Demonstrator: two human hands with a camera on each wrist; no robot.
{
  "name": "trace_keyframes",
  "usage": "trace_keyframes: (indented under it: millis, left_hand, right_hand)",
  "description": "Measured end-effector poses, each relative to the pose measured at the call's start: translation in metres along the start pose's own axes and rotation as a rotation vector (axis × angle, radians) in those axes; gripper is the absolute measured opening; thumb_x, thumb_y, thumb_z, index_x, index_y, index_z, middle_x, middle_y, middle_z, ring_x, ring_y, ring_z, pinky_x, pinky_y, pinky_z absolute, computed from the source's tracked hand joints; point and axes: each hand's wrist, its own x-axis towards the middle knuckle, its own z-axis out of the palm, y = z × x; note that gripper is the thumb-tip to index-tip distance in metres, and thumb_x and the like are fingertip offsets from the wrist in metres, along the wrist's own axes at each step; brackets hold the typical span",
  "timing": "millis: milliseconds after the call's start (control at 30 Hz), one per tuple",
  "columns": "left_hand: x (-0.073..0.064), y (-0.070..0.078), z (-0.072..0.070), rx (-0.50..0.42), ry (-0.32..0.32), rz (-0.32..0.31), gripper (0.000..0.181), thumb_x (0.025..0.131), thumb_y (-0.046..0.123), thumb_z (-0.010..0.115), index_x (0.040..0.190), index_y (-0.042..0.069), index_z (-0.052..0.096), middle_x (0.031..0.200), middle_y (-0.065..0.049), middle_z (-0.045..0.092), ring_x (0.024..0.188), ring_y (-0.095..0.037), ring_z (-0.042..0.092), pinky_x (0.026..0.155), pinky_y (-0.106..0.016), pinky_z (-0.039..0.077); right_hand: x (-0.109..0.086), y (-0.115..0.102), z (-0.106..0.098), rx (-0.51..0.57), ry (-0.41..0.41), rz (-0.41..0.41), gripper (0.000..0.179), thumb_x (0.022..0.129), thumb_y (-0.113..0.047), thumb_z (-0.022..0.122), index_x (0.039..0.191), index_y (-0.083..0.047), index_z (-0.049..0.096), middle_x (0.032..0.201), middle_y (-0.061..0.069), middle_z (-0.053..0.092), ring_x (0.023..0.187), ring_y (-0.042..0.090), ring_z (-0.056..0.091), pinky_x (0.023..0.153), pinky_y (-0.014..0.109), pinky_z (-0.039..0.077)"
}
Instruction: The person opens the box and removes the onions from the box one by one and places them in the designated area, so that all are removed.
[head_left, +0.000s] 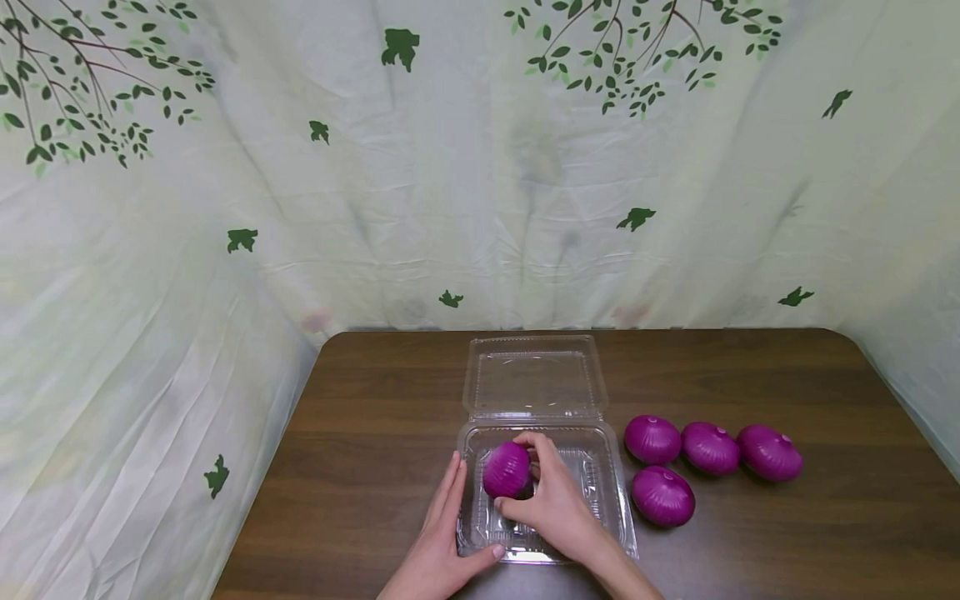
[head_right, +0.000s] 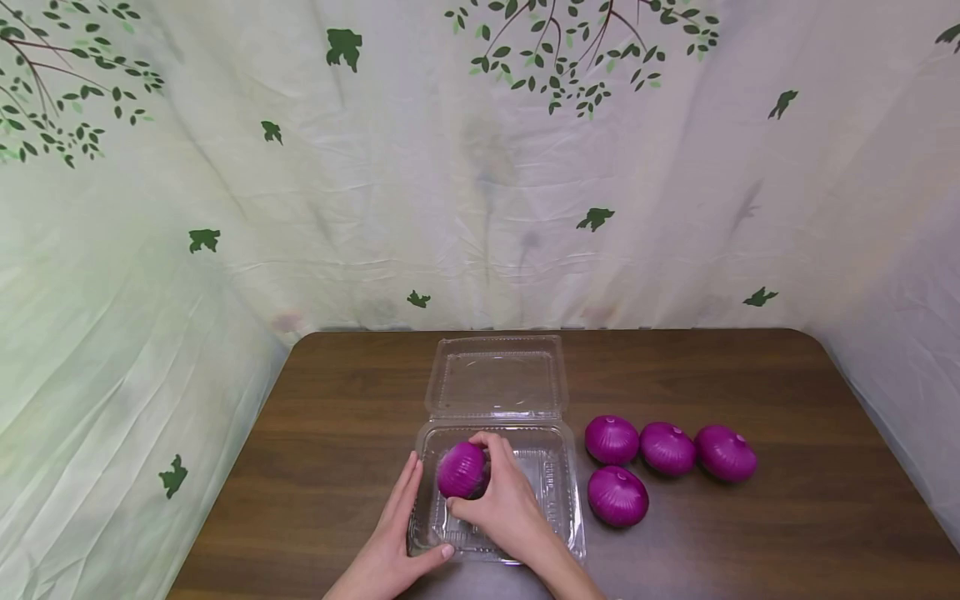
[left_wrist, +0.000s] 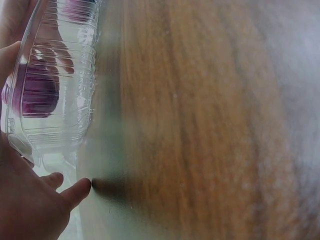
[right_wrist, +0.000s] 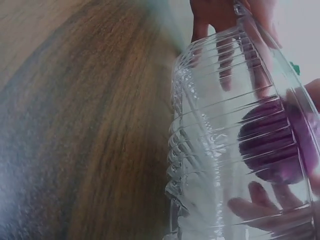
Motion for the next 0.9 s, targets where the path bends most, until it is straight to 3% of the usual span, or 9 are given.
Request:
trace_keyframes:
  millis: [300,500,700,900]
  left_hand:
    - [-0.001,0.001,0.000,0.008,0.002,-0.009,0.114,0.077,0.057,0.077,0.160,0.024,0.006,0.164,0.012,-0.005,0.147,-0.028,0.012,0.108,-0.062,0.027]
    - [-0.002,0.001,0.001,0.019,0.020,0.028,0.113,0.078,0.056,0.076,0.160,0.019,0.007,0.165,0.005,-0.002,0.146,-0.032,0.015,0.107,-0.063,0.029]
    - [-0.002,0.002,0.000,0.015,0.009,0.004,0.113,0.078,0.056,0.076,0.160,0.021,0.007,0.165,0.008,-0.003,0.147,-0.031,0.014,0.107,-0.064,0.029]
    - [-0.001,0.003,-0.001,0.002,0.002,-0.007,0.113,0.077,0.054,0.077,0.160,0.023,0.007,0.164,0.010,-0.004,0.147,-0.029,0.013,0.108,-0.063,0.029]
  right_hand:
    - [-0.005,0.005,-0.003,-0.015,0.059,-0.012,0.078,0.065,-0.011,0.089,0.130,-0.031,0.050,0.121,-0.007,0.047,0.109,0.018,0.055,0.086,0.030,0.052]
    - [-0.007,0.007,-0.005,-0.005,0.073,-0.054,0.083,0.064,-0.007,0.089,0.130,-0.042,0.052,0.124,-0.008,0.045,0.108,0.018,0.055,0.085,0.029,0.053]
    - [-0.012,0.009,-0.008,-0.006,0.062,-0.100,0.085,0.063,-0.008,0.088,0.134,-0.038,0.053,0.124,-0.005,0.045,0.105,0.018,0.059,0.084,0.030,0.055]
    - [-0.017,0.008,-0.013,-0.071,0.075,-0.099,0.086,0.062,-0.013,0.091,0.134,-0.038,0.052,0.122,-0.011,0.047,0.104,0.012,0.057,0.082,0.029,0.055]
